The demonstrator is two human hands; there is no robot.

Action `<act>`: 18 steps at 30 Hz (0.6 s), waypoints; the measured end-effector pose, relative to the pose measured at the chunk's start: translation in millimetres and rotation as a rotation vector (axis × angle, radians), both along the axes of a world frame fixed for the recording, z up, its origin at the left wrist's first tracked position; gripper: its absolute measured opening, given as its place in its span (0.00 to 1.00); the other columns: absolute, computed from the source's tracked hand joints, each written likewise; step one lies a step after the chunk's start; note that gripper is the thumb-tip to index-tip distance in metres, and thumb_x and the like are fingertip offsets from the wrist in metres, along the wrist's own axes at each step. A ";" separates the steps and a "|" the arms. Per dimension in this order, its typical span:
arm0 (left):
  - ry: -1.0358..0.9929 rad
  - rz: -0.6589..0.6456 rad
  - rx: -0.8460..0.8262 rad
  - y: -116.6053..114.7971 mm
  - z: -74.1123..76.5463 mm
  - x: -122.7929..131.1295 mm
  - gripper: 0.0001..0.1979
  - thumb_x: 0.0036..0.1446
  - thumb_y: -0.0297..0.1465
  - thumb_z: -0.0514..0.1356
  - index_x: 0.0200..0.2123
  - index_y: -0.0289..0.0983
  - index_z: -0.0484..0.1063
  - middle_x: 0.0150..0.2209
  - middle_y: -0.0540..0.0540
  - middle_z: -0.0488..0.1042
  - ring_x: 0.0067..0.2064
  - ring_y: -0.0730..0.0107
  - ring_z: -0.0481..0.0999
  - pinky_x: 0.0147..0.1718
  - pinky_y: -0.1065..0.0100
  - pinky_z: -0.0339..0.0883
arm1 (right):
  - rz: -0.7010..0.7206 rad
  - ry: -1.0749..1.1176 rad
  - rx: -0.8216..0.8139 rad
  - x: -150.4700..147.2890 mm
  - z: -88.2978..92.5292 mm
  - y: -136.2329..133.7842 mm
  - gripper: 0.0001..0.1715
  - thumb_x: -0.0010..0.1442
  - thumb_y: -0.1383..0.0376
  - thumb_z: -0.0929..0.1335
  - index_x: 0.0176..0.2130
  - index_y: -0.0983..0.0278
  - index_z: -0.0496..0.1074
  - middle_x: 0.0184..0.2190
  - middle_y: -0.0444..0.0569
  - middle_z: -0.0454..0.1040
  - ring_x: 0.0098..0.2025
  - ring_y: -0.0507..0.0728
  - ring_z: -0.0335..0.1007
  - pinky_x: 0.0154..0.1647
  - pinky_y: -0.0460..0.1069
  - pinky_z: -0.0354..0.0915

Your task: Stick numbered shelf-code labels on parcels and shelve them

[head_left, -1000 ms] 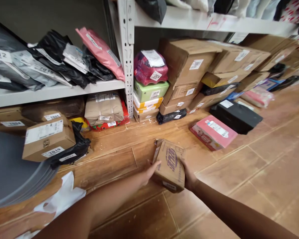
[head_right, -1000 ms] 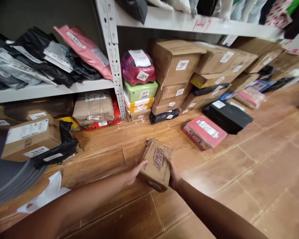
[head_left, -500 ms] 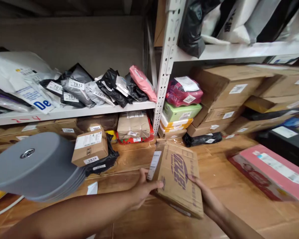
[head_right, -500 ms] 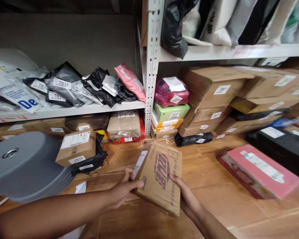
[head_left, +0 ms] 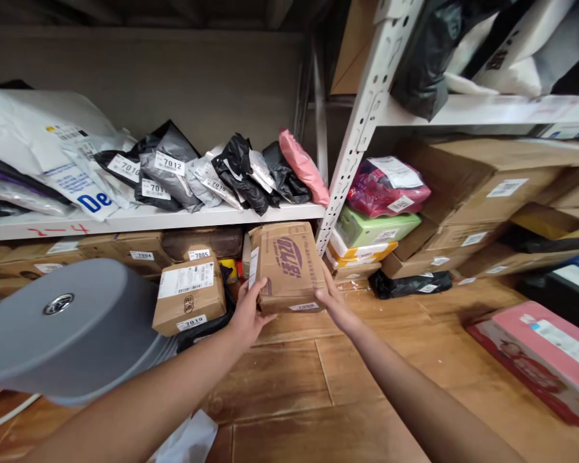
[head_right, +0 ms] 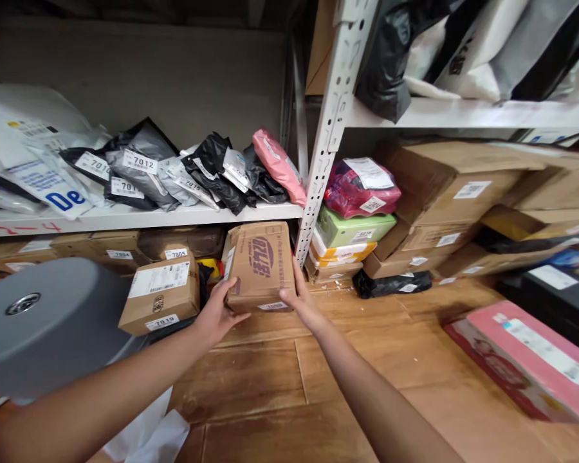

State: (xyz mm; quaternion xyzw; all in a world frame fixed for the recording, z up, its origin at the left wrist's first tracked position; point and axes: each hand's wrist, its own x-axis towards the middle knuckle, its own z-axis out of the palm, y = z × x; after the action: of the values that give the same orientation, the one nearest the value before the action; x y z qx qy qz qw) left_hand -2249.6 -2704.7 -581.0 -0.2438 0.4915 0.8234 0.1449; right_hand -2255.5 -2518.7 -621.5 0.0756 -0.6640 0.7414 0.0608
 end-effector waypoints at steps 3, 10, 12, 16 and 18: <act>-0.024 -0.025 -0.108 -0.5 9.2 -5.5 0.20 0.48 0.41 0.63 0.45 0.50 0.64 0.54 0.49 0.69 0.54 0.52 0.69 0.45 0.41 0.67 | -0.090 0.020 -0.069 6.4 -14.6 -6.3 0.52 0.44 0.48 0.73 0.63 0.55 0.55 0.63 0.47 0.60 0.65 0.64 0.52 0.67 0.61 0.47; -0.081 0.033 -0.141 28.5 14.9 -10.0 0.20 0.49 0.41 0.62 0.46 0.50 0.64 0.55 0.49 0.68 0.55 0.53 0.69 0.43 0.45 0.71 | -0.364 -0.182 -0.237 -15.0 -8.2 -1.9 0.23 0.47 0.52 0.69 0.41 0.61 0.73 0.45 0.47 0.77 0.54 0.63 0.68 0.55 0.58 0.65; -0.071 0.056 -0.167 36.2 13.5 -9.4 0.21 0.47 0.39 0.63 0.46 0.51 0.64 0.55 0.50 0.69 0.55 0.53 0.69 0.41 0.46 0.72 | -0.423 -0.284 -0.315 -15.1 -5.0 0.7 0.20 0.45 0.52 0.68 0.36 0.61 0.73 0.38 0.46 0.79 0.48 0.62 0.72 0.49 0.56 0.70; -0.094 0.094 -0.206 52.1 30.0 -6.5 0.20 0.46 0.38 0.64 0.44 0.49 0.66 0.51 0.50 0.72 0.52 0.53 0.71 0.39 0.48 0.73 | -0.471 -0.365 -0.453 -12.9 10.6 3.5 0.17 0.44 0.55 0.67 0.34 0.60 0.72 0.33 0.43 0.79 0.44 0.60 0.74 0.43 0.53 0.72; -0.117 0.116 -0.200 60.6 43.6 -5.1 0.20 0.46 0.36 0.65 0.44 0.48 0.66 0.50 0.49 0.73 0.49 0.53 0.73 0.37 0.50 0.74 | -0.485 -0.402 -0.477 -13.4 20.5 5.9 0.17 0.46 0.55 0.65 0.35 0.60 0.71 0.33 0.43 0.79 0.44 0.60 0.74 0.44 0.53 0.72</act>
State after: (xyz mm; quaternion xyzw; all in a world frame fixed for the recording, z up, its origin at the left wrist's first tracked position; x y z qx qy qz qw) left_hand -2254.7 -2644.1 -537.3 -0.3327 0.5468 0.7617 0.1005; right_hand -2268.9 -2512.8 -601.0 -0.2462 -0.4703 0.8391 0.1188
